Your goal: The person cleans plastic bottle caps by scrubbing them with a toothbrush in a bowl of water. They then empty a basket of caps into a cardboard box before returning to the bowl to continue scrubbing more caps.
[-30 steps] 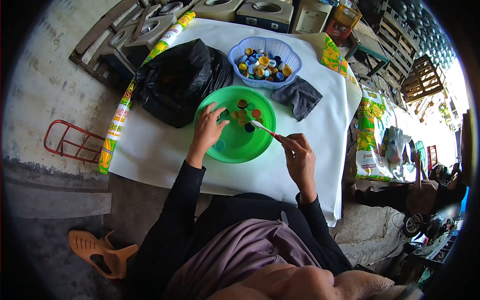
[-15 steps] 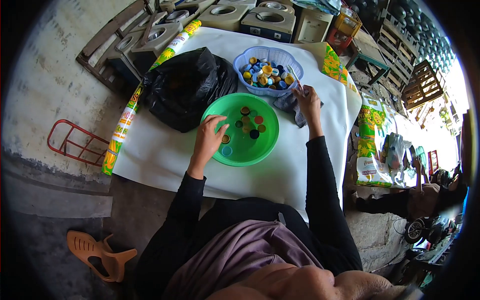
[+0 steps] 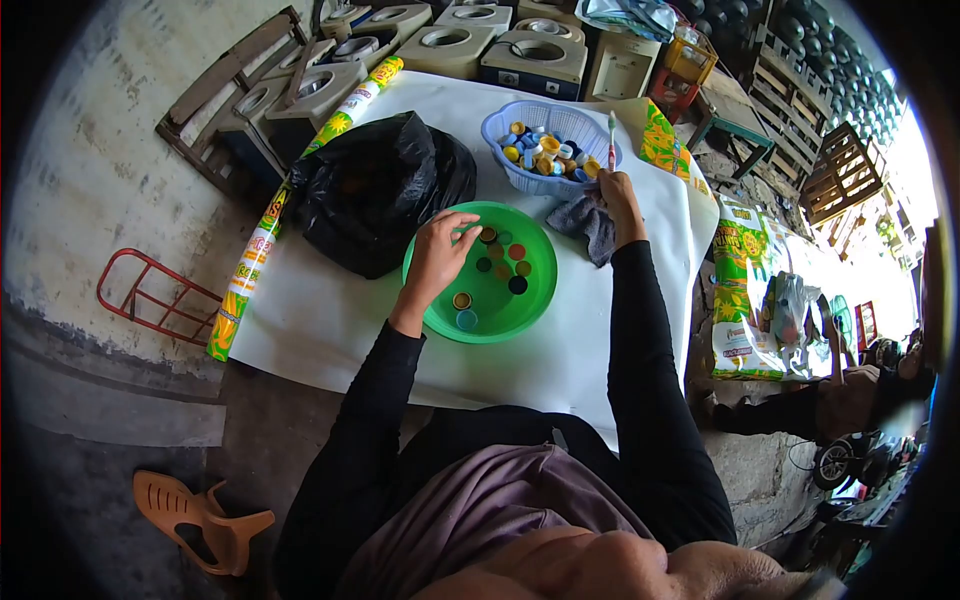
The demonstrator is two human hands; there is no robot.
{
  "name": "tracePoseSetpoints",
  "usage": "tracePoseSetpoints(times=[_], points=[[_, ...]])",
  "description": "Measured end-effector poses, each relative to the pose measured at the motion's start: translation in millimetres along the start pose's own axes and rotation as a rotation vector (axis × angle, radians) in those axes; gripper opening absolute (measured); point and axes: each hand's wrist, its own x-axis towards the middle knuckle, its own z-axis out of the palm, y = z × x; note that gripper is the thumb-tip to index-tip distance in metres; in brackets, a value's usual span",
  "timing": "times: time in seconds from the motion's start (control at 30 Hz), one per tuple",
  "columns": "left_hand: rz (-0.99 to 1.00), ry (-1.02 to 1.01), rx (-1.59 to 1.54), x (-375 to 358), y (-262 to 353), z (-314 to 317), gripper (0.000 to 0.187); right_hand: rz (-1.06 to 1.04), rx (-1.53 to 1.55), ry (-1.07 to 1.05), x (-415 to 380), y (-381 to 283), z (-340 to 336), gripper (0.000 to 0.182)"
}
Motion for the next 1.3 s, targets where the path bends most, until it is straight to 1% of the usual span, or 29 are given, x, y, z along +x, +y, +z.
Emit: tracePoseSetpoints(times=[0.1, 0.13, 0.23, 0.27, 0.3, 0.37, 0.47, 0.53, 0.6, 0.63, 0.7, 0.73, 0.83, 0.87, 0.9, 0.97, 1.03, 1.07, 1.17, 1.23, 1.3], points=[[-0.012, -0.018, -0.039, 7, -6, 10, 0.019, -0.026, -0.144, 0.088, -22, -25, 7, 0.042], [-0.032, -0.023, -0.073, 9, -8, 14, 0.019, -0.077, -0.203, 0.073, -40, -45, 6, 0.042], [-0.03, -0.015, -0.12, 10, -13, 18, 0.02, -0.055, -0.077, 0.109, -10, -31, -9, 0.041], [-0.023, -0.008, -0.123, 8, -15, 19, 0.02, -0.046, -0.087, 0.115, 0, -21, -7, 0.039], [-0.017, -0.007, -0.124, 6, -16, 19, 0.02, -0.022, -0.029, 0.121, -20, -36, 7, 0.04], [-0.064, -0.026, -0.115, -1, -14, 15, 0.02, -0.056, -0.279, 0.06, -17, -38, 19, 0.041], [-0.13, -0.029, -0.129, -11, -21, 6, 0.02, -0.049, -0.177, 0.134, -20, -41, 11, 0.04], [-0.144, 0.0, -0.143, -21, -28, 2, 0.02, -0.269, -0.485, -0.004, 1, -21, 21, 0.039], [-0.123, 0.05, -0.149, -30, -32, -5, 0.02, -0.291, -0.625, 0.004, 3, -21, 14, 0.039], [-0.129, 0.057, -0.143, -33, -33, -8, 0.02, -0.242, -0.54, 0.071, 1, -18, 17, 0.04], [-0.145, 0.067, -0.132, -39, -33, -13, 0.019, -0.162, -0.372, 0.112, -6, -13, 31, 0.039], [-0.158, 0.071, -0.136, -42, -35, -13, 0.019, -0.124, -0.308, 0.059, -15, -16, 35, 0.039], [-0.185, 0.073, -0.128, -44, -29, -17, 0.018, -0.09, -0.273, 0.068, -9, 5, 38, 0.043], [-0.191, 0.071, -0.115, -45, -24, -18, 0.017, -0.034, -0.215, 0.039, -6, 16, 39, 0.046], [-0.198, 0.069, -0.103, -46, -19, -18, 0.017, -0.063, -0.226, 0.027, -8, 30, 37, 0.048], [-0.173, 0.059, -0.025, -57, -30, -13, 0.016, -0.155, -0.25, 0.011, -11, 42, 27, 0.053], [-0.124, 0.073, 0.083, -48, -34, -11, 0.016, -0.039, -0.073, 0.011, -32, 25, 23, 0.056], [-0.121, 0.06, 0.151, -50, -32, -8, 0.016, 0.042, -0.068, -0.048, -29, 30, 17, 0.059], [-0.134, -0.006, 0.31, -53, -21, -3, 0.019, 0.09, 0.255, -0.119, -39, 41, 10, 0.066], [-0.139, -0.05, 0.363, -53, -19, -2, 0.02, 0.14, 0.353, -0.076, -40, 48, 7, 0.061], [-0.144, -0.07, 0.414, -53, -18, -2, 0.022, 0.128, 0.384, -0.039, -41, 52, 5, 0.059]])
